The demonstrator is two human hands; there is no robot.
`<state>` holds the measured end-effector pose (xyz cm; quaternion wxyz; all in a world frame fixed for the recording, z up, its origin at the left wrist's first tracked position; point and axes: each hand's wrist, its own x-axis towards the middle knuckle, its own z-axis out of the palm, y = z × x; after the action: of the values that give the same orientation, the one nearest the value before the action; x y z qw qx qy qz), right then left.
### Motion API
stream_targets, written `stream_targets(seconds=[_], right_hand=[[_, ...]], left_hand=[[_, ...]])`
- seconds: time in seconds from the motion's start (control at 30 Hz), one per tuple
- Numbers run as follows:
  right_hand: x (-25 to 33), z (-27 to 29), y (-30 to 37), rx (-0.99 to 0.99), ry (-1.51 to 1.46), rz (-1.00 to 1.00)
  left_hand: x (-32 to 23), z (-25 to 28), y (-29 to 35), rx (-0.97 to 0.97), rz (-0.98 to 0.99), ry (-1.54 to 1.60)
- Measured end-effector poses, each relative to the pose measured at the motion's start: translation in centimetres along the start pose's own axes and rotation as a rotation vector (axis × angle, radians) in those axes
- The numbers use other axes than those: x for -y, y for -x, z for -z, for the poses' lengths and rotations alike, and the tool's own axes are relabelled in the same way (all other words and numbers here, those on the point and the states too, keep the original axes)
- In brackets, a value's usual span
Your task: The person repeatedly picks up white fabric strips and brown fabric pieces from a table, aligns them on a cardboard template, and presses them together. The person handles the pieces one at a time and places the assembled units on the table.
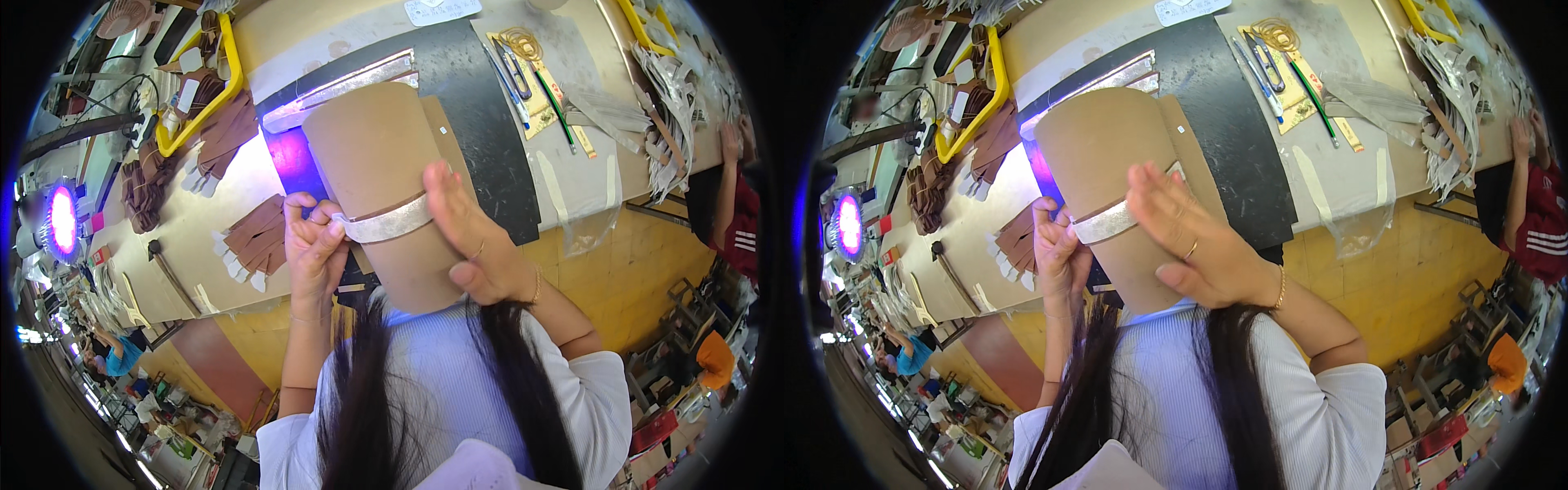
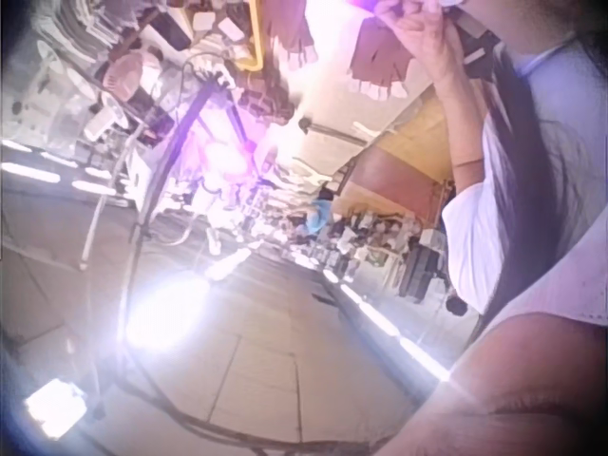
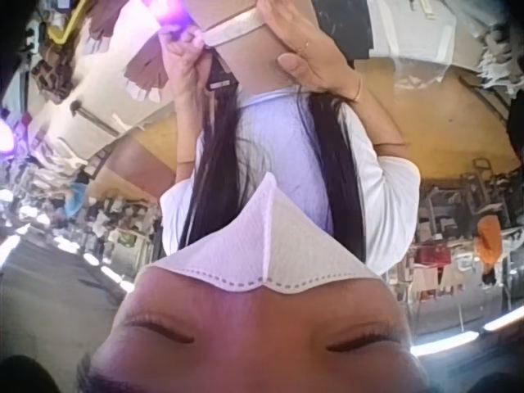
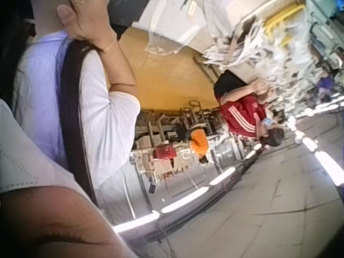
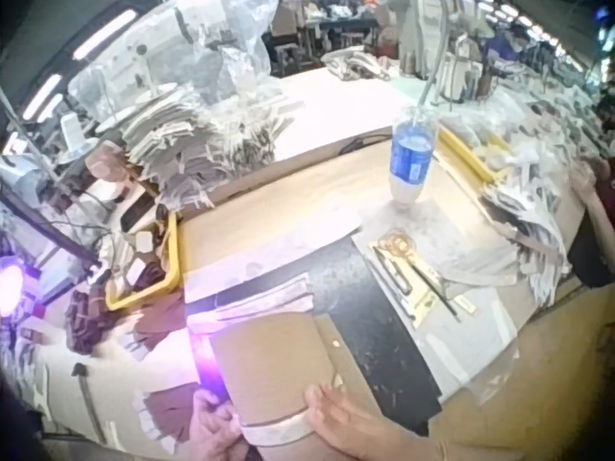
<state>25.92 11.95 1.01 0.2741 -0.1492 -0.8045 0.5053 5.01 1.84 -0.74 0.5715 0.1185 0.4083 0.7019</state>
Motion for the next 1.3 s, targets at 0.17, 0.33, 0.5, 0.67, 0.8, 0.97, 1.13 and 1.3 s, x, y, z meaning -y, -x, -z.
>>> stream_targets(seconds=[0.17,0.33,0.5,0.67,0.8,0.97,1.13,1.3], right_hand=[[-1.0,-1.2,0.8,-0.205,-0.260,-0.286],[-2.2,-0.4,0.6,-0.464,-0.895,-0.516],[-0.7,4.8,0.1,-0.616,-1.419,-0.428],[1.8,6.1,-1.2,-0.543,-1.178,-0.373],[1.9,6.3,-4.3,-0.480,-0.915,-0.346],[-2.3,8.4,-11.5,-0.399,-0.790,-0.347],[-8.5,7.2,-14.2,-0.314,-0.537,-0.552],[-8.1,5.5,-12.4,-0.344,0.093,-0.597]], left_hand=[[-0.1,-0.2,-0.1,-0.010,0.008,-0.034],[-0.4,-0.2,0.1,-0.018,0.005,-0.076],[-0.5,0.5,-0.1,0.009,-0.015,-0.077],[-1.1,0.9,-0.8,0.030,-0.068,-0.066],[-3.6,0.8,-2.3,-0.008,-0.120,-0.112],[-9.6,-1.1,-7.0,0.052,-0.254,-0.280],[-10.9,2.6,-11.7,-0.001,-0.158,-0.533],[-9.2,6.1,-10.8,-0.201,-0.164,-0.822]])
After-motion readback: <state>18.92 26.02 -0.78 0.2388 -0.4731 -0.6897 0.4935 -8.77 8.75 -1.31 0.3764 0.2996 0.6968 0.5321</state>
